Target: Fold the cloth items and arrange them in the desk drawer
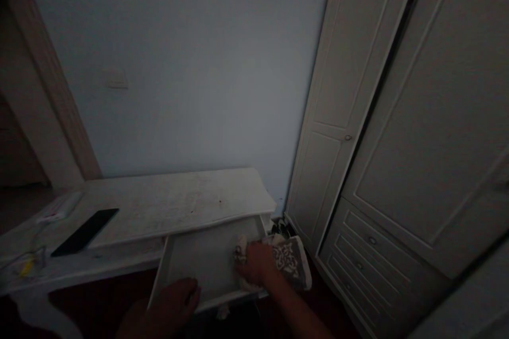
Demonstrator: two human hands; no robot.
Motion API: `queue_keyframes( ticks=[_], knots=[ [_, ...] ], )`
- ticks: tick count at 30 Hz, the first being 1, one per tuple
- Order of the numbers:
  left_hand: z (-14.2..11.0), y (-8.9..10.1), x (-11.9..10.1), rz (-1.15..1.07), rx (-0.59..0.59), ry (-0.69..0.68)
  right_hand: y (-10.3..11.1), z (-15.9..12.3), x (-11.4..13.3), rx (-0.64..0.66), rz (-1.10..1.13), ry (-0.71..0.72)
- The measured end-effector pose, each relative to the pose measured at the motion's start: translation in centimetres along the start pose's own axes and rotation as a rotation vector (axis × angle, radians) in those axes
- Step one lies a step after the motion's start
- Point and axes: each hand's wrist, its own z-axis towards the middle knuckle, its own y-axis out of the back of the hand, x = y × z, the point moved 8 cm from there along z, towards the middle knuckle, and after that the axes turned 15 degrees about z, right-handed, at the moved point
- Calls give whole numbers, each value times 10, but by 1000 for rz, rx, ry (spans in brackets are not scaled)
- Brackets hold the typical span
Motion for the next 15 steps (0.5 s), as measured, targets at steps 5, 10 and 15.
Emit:
queue_keyframes(
  ticks=[5,10,15],
  knots=[
    [-6,2,16,-55,-39,89,-72,44,80,308,-84,236],
    [-1,3,11,-98,-34,10,-130,66,158,469,-87,537],
    [4,-10,11,-4,-72,-9,-141,80,186,389,-9,582]
  ],
)
